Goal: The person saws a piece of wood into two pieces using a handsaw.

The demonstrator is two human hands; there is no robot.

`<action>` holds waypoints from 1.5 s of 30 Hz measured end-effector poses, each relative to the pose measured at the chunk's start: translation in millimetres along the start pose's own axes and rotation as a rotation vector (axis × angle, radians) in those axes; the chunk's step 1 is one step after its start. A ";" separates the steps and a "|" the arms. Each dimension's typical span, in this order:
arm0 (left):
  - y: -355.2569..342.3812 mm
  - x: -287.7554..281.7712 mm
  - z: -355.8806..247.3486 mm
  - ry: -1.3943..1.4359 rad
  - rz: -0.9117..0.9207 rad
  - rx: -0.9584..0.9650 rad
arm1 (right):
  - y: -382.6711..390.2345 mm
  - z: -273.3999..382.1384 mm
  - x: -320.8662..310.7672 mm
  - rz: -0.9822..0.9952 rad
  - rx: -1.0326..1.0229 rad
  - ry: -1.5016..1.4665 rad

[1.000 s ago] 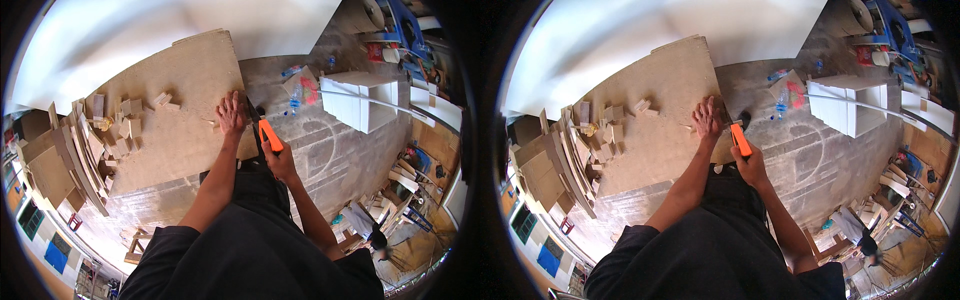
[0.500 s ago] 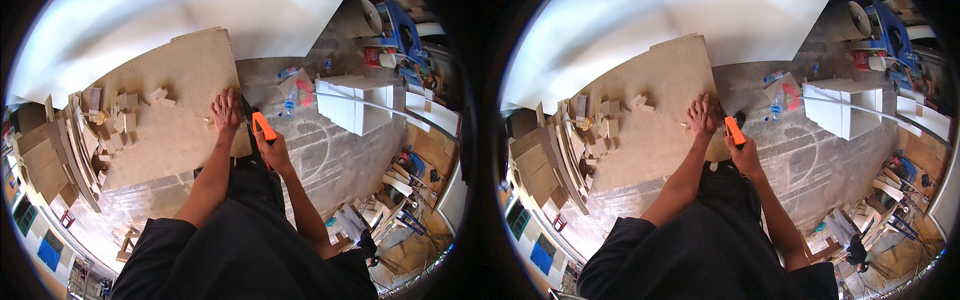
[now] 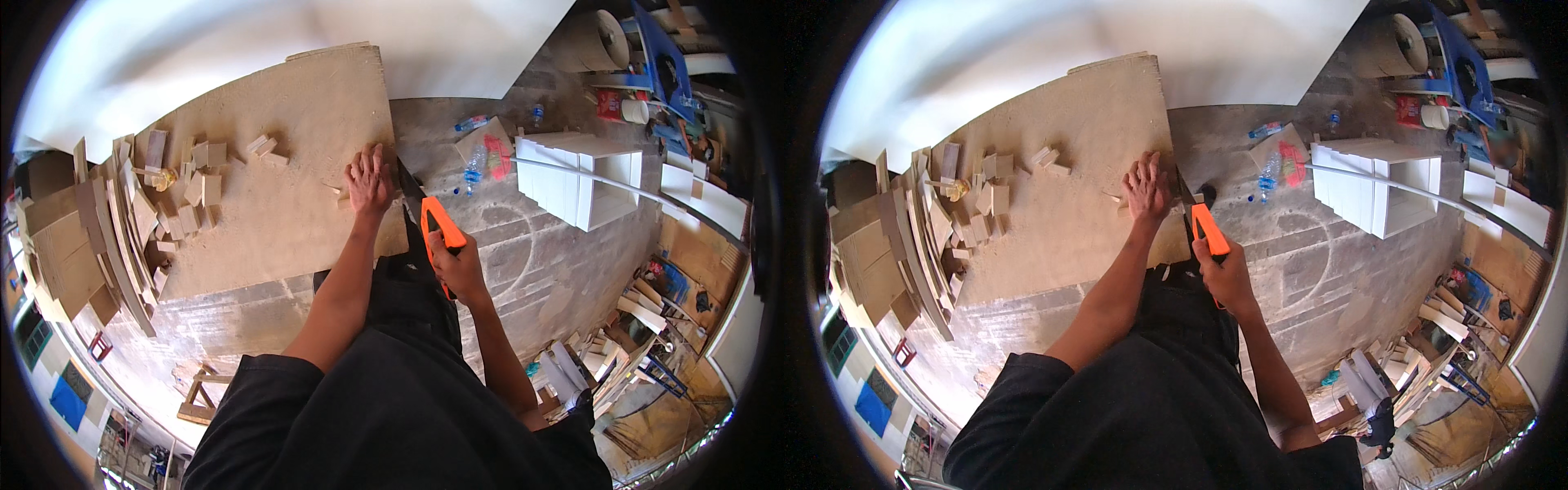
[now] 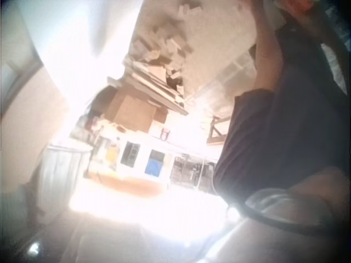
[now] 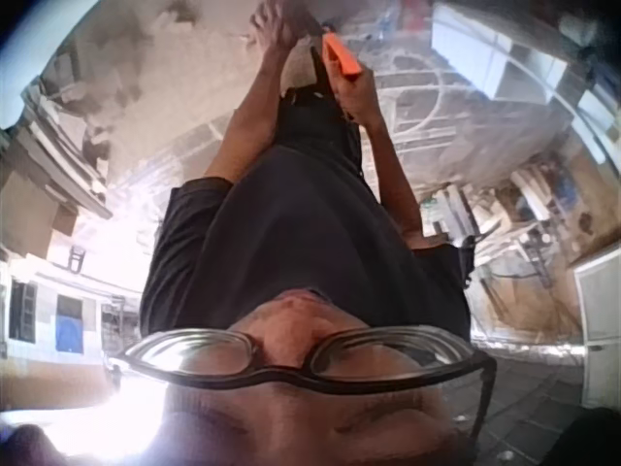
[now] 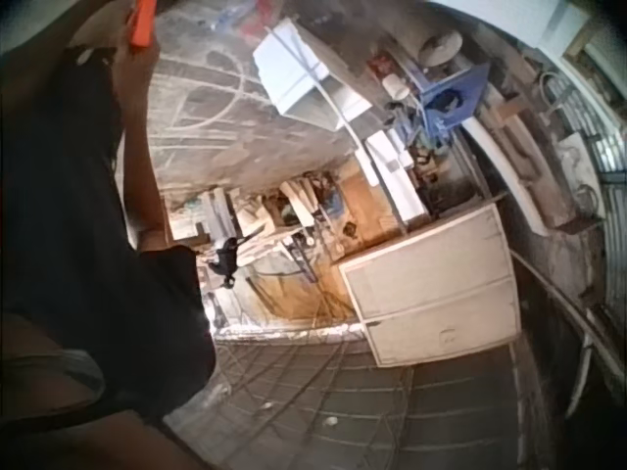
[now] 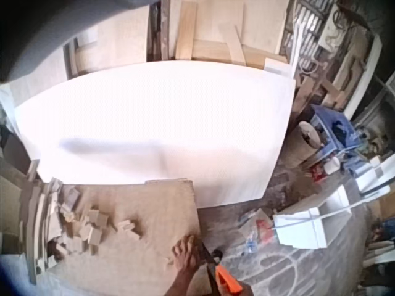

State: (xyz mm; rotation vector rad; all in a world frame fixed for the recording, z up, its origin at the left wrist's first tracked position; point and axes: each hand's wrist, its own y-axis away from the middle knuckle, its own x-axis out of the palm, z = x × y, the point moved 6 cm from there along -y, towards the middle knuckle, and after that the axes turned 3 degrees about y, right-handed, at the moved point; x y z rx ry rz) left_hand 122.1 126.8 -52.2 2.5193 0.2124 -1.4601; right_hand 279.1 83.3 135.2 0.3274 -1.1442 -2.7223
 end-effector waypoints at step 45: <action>0.4 1.5 0.9 -0.003 -0.064 0.024 | -27.7 -22.9 12.8 0.066 0.061 -0.070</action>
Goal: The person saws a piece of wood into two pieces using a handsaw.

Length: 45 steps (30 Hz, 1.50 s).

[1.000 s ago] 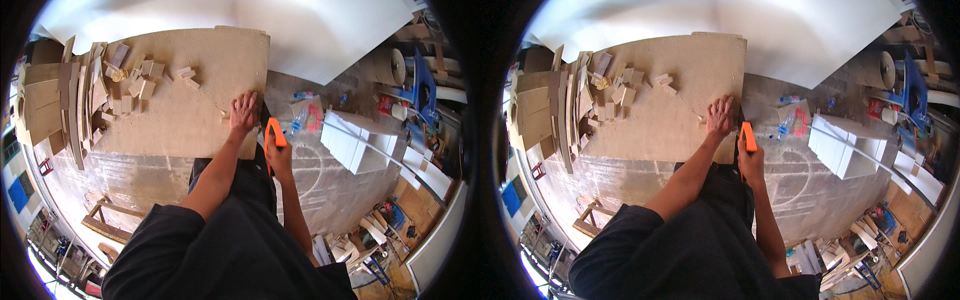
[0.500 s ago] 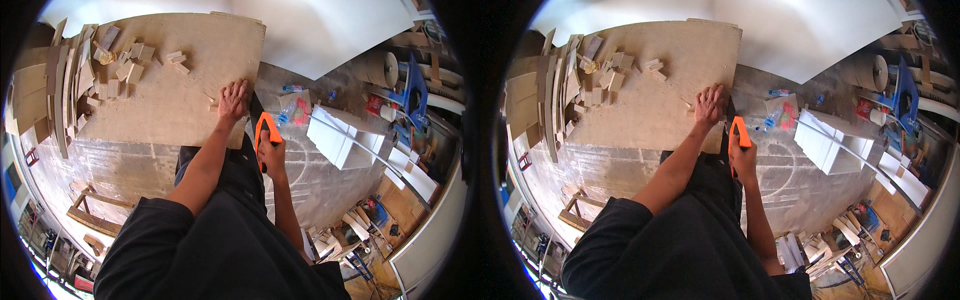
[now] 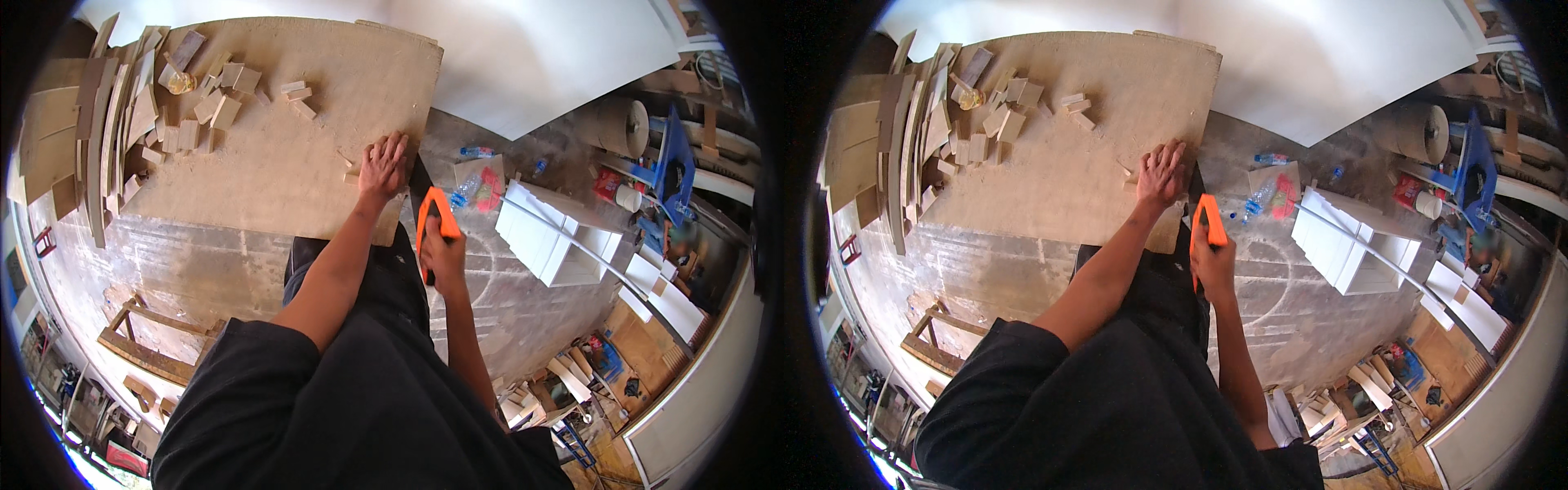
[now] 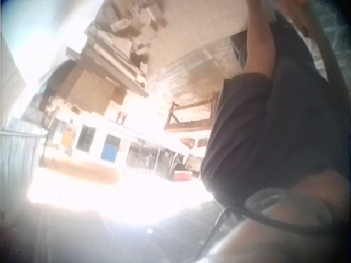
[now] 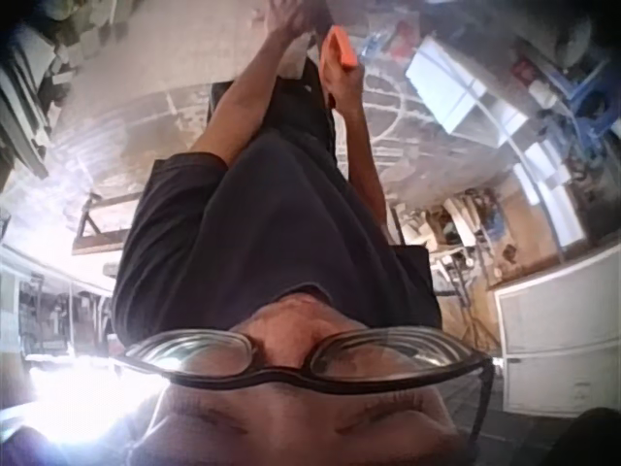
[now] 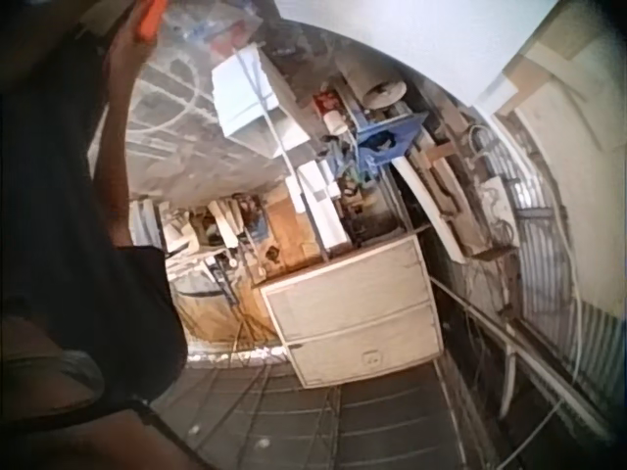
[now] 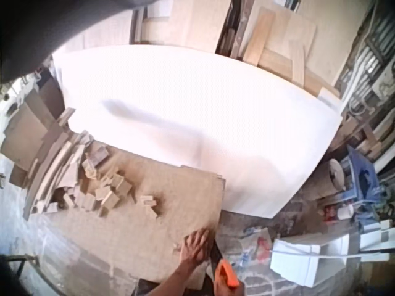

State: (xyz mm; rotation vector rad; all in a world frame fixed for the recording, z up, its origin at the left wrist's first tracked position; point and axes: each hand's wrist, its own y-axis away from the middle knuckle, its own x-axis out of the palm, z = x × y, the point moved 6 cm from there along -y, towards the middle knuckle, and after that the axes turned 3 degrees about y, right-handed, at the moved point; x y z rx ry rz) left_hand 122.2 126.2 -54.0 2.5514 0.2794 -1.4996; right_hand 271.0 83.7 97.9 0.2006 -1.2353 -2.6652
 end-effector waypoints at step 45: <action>0.3 -0.4 -7.0 0.025 -0.010 0.013 | 37.3 -20.5 -10.7 -0.064 -0.028 -0.050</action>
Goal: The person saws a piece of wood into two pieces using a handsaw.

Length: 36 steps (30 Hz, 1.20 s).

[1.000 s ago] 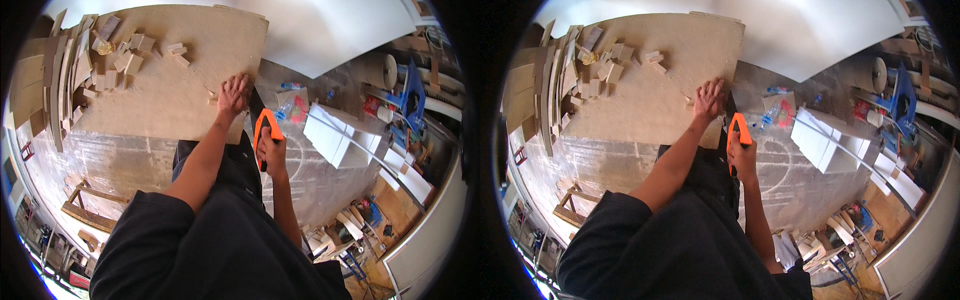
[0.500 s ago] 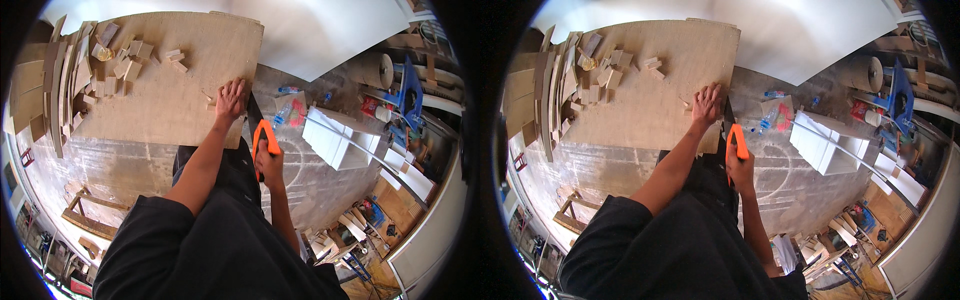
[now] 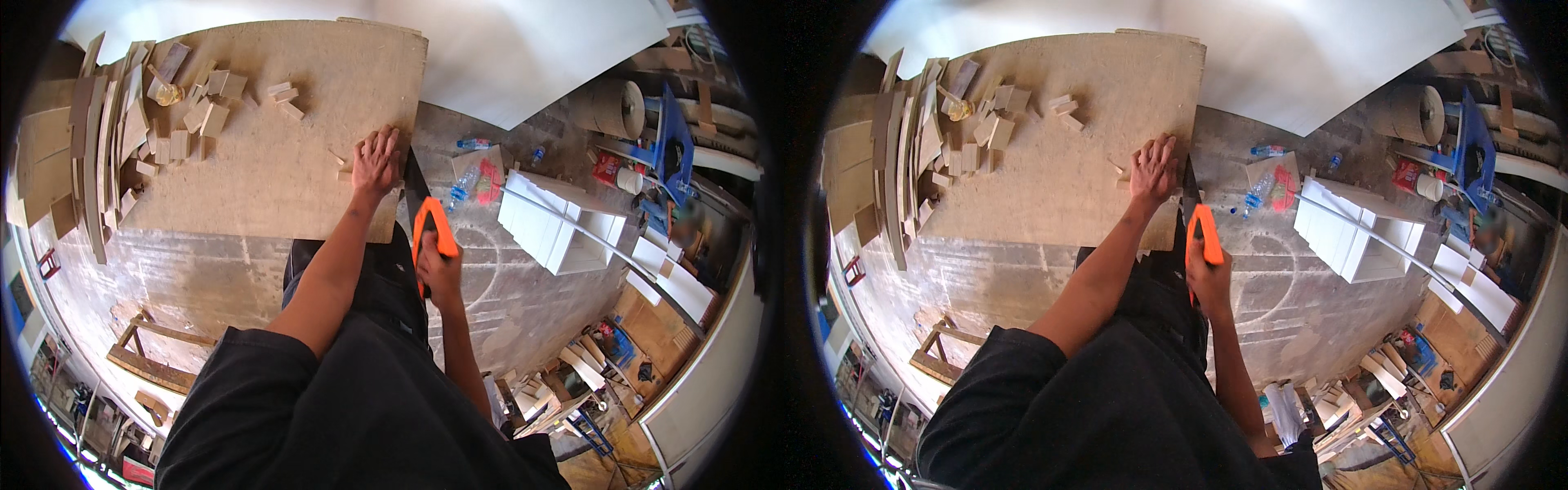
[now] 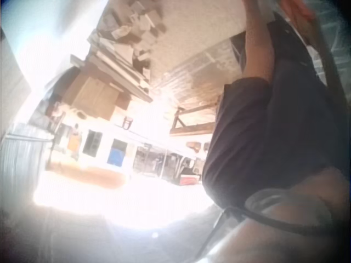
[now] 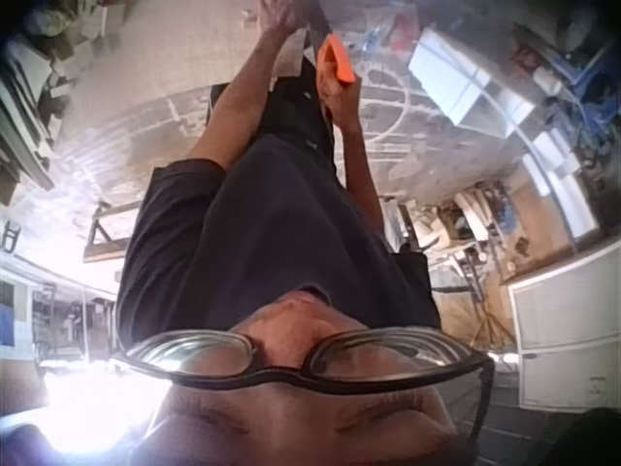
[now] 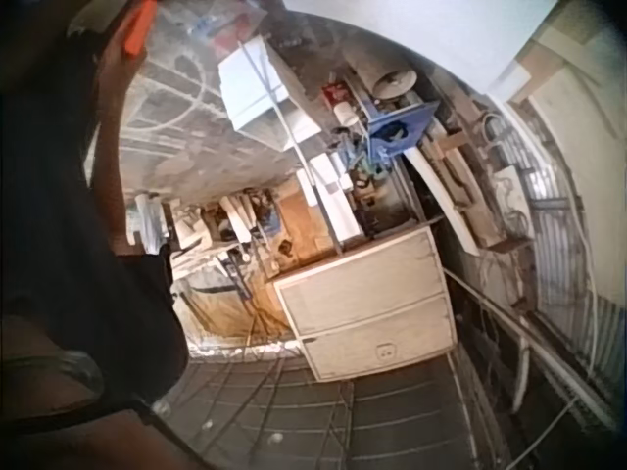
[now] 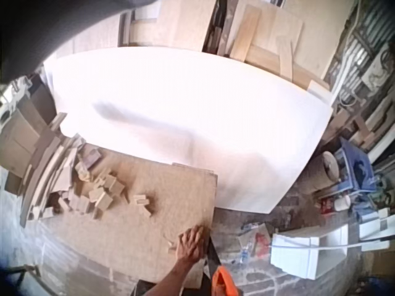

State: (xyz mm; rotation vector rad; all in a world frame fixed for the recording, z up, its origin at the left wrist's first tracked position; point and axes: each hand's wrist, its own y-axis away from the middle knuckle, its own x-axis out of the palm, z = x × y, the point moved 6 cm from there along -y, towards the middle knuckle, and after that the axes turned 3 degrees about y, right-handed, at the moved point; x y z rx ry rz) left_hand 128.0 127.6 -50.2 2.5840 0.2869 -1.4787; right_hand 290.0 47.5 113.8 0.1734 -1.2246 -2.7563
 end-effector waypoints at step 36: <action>-5.7 -7.2 -1.8 0.015 0.015 -0.007 | 15.4 -27.1 -4.4 -0.018 -0.005 -0.030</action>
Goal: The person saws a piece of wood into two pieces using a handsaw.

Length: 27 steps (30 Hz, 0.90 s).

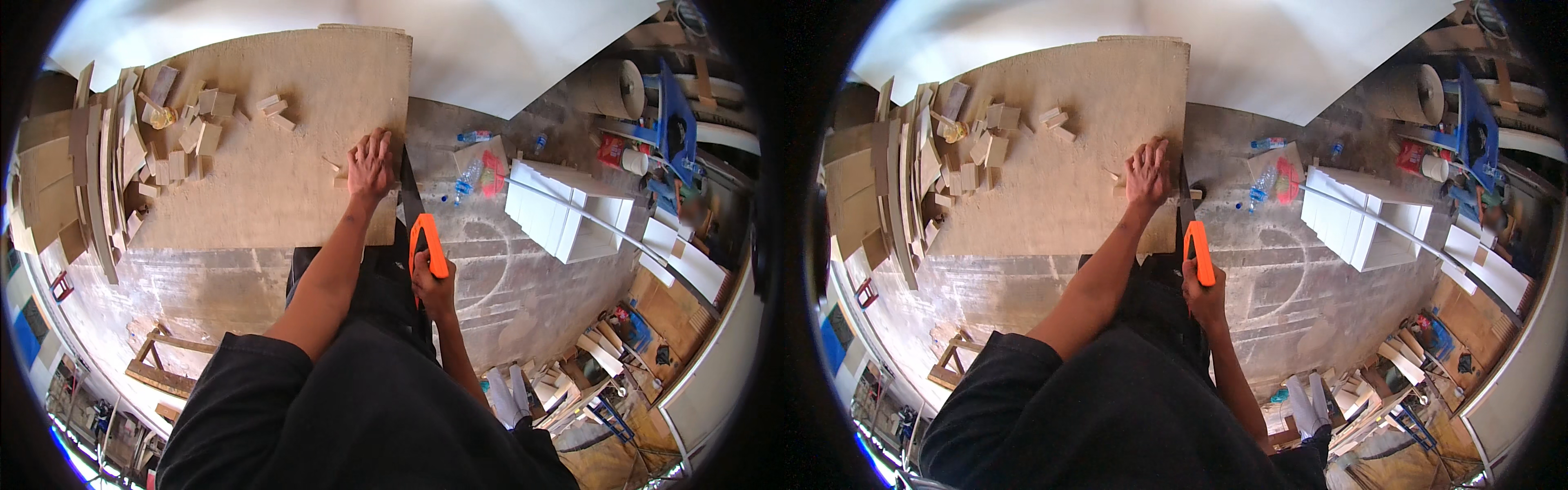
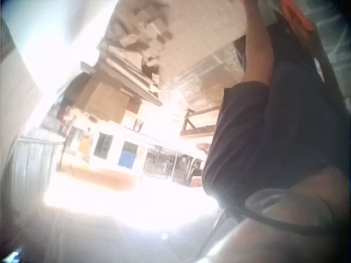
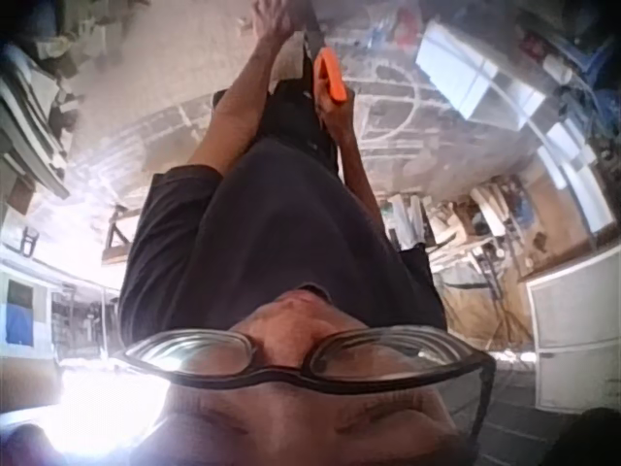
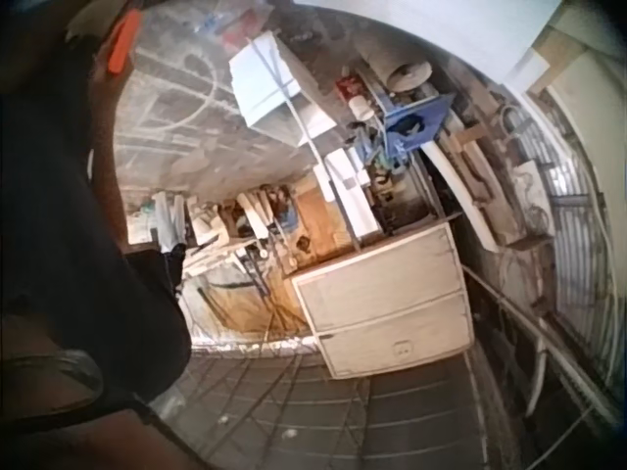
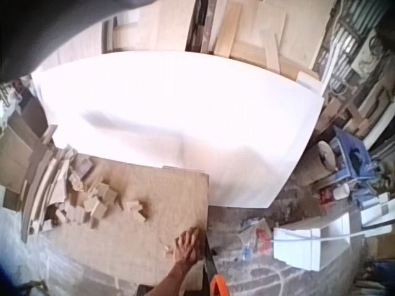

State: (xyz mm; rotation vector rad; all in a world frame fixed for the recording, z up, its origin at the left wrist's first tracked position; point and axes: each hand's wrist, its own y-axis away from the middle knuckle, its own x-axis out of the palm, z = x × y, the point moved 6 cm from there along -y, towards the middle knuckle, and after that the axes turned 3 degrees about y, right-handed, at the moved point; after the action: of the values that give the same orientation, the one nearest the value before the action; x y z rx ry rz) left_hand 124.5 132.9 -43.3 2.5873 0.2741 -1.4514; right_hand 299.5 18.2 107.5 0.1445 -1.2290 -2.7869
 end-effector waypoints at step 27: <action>1.7 2.6 -2.6 0.011 0.010 0.015 | 10.0 -58.3 -5.3 -0.041 -0.102 0.136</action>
State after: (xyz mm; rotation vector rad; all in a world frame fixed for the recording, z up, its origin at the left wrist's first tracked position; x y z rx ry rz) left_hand 128.4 132.0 -44.1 2.6049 0.2529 -1.4421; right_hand 312.4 -30.5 76.0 0.3487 -1.0622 -2.8138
